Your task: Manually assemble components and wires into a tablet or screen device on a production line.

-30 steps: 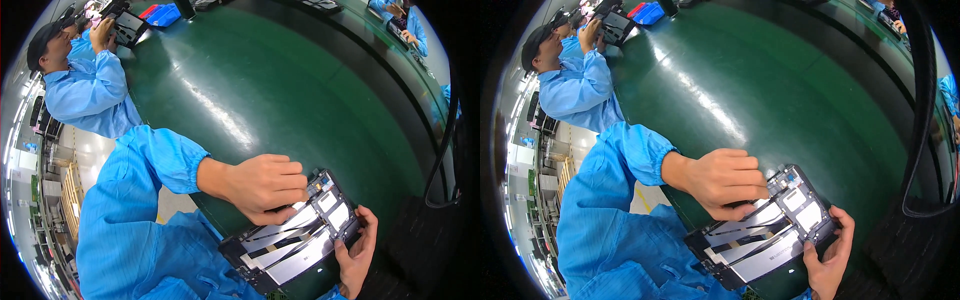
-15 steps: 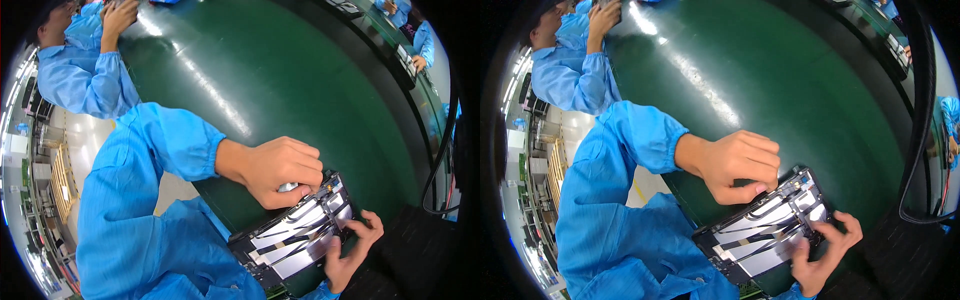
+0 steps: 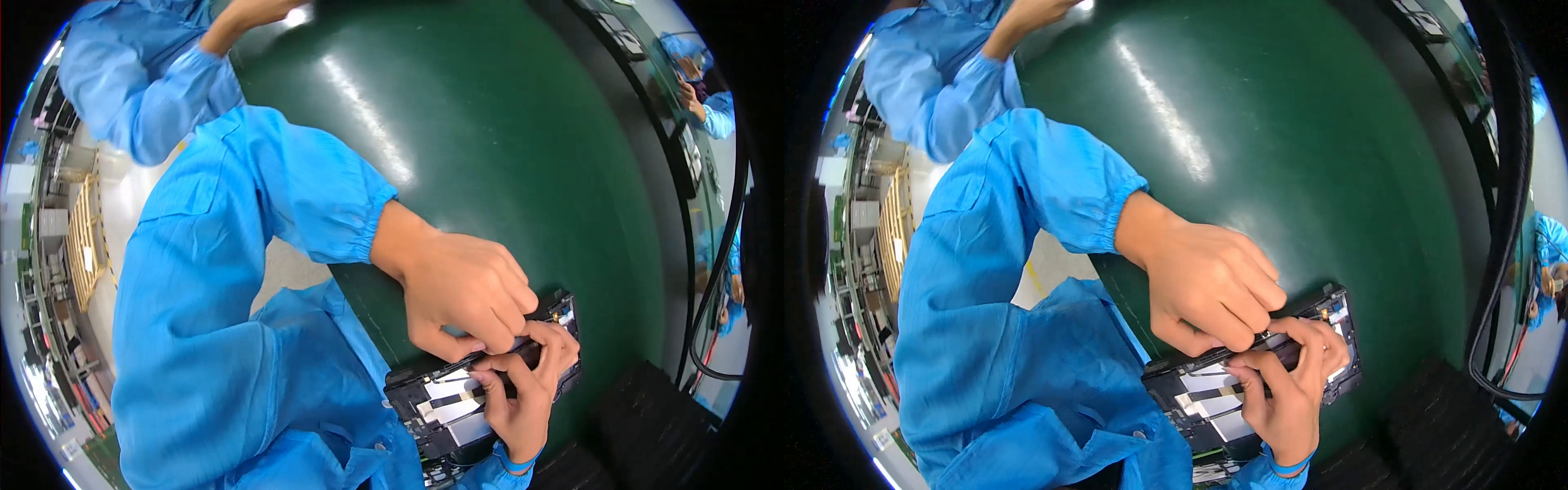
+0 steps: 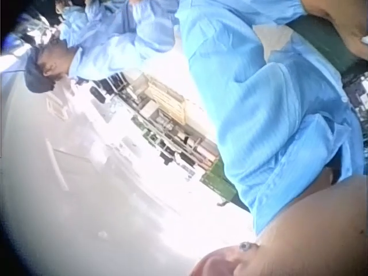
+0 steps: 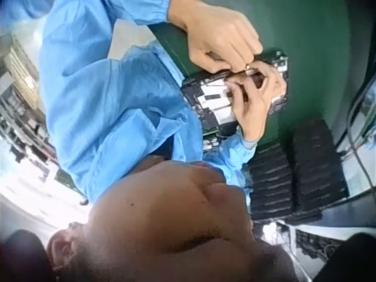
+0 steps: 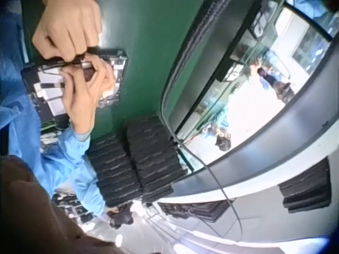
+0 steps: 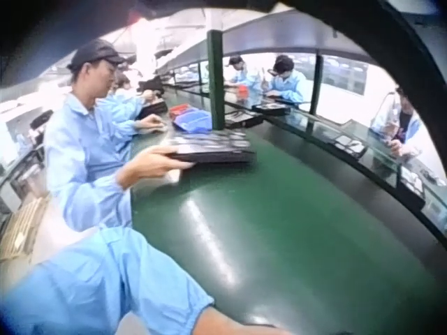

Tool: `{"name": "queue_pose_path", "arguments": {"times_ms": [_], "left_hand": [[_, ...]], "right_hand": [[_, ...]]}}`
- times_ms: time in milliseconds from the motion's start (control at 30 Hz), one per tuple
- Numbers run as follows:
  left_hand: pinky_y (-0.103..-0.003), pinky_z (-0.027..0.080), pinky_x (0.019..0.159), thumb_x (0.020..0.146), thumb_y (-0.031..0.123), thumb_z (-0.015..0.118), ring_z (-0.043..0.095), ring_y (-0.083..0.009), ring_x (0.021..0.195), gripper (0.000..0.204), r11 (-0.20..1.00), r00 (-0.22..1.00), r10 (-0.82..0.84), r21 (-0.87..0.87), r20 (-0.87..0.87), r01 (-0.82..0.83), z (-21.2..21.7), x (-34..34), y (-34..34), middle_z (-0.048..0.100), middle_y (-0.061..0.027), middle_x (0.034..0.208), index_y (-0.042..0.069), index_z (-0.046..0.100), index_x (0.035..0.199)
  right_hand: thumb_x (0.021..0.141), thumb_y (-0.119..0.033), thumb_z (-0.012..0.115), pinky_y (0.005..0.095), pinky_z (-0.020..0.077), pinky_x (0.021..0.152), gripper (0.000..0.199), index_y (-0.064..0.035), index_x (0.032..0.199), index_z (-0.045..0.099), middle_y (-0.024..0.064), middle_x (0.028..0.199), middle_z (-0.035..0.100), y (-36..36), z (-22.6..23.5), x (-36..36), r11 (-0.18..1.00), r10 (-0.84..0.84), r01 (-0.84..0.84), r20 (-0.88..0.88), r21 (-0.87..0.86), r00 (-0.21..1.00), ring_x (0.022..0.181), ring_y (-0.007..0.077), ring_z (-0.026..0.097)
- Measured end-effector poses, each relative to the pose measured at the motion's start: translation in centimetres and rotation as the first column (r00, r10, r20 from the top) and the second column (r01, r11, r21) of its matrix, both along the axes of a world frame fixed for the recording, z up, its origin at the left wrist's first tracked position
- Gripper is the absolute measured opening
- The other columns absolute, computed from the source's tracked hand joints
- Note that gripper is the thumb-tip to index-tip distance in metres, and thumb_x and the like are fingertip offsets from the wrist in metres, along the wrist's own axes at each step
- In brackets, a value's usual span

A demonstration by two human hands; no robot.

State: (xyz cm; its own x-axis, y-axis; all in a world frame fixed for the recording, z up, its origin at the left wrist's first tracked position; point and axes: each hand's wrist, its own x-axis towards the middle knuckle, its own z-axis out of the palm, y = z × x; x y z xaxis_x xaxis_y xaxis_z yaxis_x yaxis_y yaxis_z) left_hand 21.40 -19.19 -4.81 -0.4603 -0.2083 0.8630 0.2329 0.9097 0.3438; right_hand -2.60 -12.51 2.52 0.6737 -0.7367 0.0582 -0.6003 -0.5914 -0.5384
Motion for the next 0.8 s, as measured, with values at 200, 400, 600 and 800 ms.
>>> {"name": "queue_pose_path", "arguments": {"times_ms": [200, 400, 600, 800], "left_hand": [[-0.04, 0.042, 0.053, 0.074, 0.007, 0.066, 0.054, -0.027, 0.068, 0.01, 1.0, 1.0, -0.002, -0.006, -0.01, 0.002, 0.2, -0.1, -0.2, 0.052, -0.002, 0.069, 0.012, 0.058, 0.071], [-0.04, 0.044, 0.054, 0.075, 0.009, 0.067, 0.056, -0.0272, 0.07, 0.009, 0.999, 0.999, -0.036, -0.008, 0.005, 0.036, 0.0, -0.2, -0.4, 0.052, -0.0024, 0.069, 0.011, 0.059, 0.072], [-0.041, 0.047, 0.054, 0.075, 0.015, 0.066, 0.06, -0.0271, 0.072, 0.012, 0.981, 0.993, -0.122, -0.15, 0.011, 0.122, 0.4, 0.8, 0.6, 0.054, -0.0037, 0.07, 0.01, 0.059, 0.068], [-0.04, 0.048, 0.054, 0.074, 0.02, 0.07, 0.062, -0.0276, 0.073, 0.02, 0.935, 0.96, -0.261, -0.22, 0.107, 0.278, 0.1, 0.7, 0.5, 0.058, -0.0049, 0.069, 0.01, 0.057, 0.061]], "right_hand": [[0.083, -0.02, 0.087, 0.0586, 0.0311, 0.111, 0.018, -0.01, 0.094, 0.077, 0.0113, 0.131, 0.058, 0.0, 0.1, 0.6, 0.999, -0.033, 0.033, -0.031, 0.008, 0.999, 0.128, 0.0403, 0.046], [0.083, -0.02, 0.083, 0.0596, 0.031, 0.111, 0.017, -0.0084, 0.094, 0.077, 0.0129, 0.128, 0.056, -0.3, -0.6, 1.1, 0.998, -0.03, 0.028, -0.055, -0.047, 0.998, 0.127, 0.0416, 0.045], [0.084, -0.017, 0.079, 0.0597, 0.0315, 0.113, 0.011, -0.0088, 0.087, 0.074, 0.0133, 0.131, 0.06, -0.1, 0.1, 1.0, 1.0, -0.008, 0.007, -0.035, -0.02, 0.999, 0.134, 0.0434, 0.044], [0.082, -0.005, 0.075, 0.0609, 0.0323, 0.119, 0.011, -0.0114, 0.089, 0.07, 0.0038, 0.14, 0.069, 0.0, -1.0, 1.0, 0.965, -0.095, 0.087, -0.019, -0.248, 0.995, 0.145, 0.0401, 0.045]]}}
